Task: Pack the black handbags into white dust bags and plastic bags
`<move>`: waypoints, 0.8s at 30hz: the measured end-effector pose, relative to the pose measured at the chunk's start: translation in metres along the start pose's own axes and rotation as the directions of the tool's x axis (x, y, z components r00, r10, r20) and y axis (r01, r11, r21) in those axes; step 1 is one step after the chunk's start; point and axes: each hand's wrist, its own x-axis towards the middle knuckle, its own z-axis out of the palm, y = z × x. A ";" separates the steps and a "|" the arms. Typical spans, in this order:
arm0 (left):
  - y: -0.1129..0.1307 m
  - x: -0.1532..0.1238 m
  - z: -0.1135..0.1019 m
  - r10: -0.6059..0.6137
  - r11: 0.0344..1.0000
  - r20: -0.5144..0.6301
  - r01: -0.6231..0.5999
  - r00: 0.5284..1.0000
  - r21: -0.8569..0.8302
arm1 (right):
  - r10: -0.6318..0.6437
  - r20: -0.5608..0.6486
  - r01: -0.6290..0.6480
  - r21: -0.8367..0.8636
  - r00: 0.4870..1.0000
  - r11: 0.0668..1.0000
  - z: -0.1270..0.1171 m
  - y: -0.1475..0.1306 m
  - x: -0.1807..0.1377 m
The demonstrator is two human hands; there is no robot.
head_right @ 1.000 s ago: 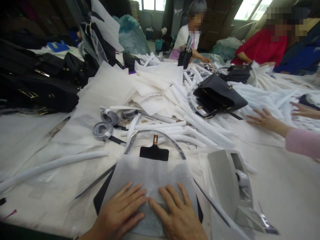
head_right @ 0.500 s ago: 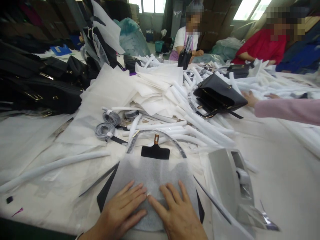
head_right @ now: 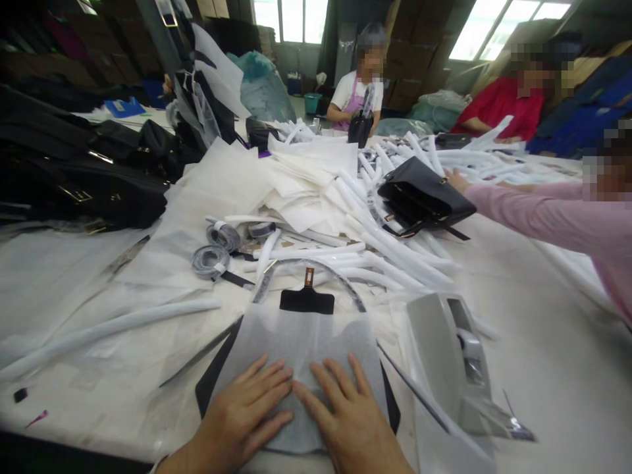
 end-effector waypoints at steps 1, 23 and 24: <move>0.001 0.002 -0.002 -0.002 1.000 0.002 0.002 1.000 0.001 | -0.016 0.002 0.016 -0.010 1.000 1.000 -0.002 0.000 0.001; -0.010 0.006 -0.001 0.073 0.997 -0.015 -0.073 0.997 0.016 | -0.025 -0.151 0.037 0.075 0.988 0.997 0.024 0.000 -0.001; -0.010 0.006 -0.001 0.075 0.997 -0.020 -0.075 0.997 0.014 | -0.017 -0.147 0.029 0.080 0.989 0.996 0.024 0.001 -0.002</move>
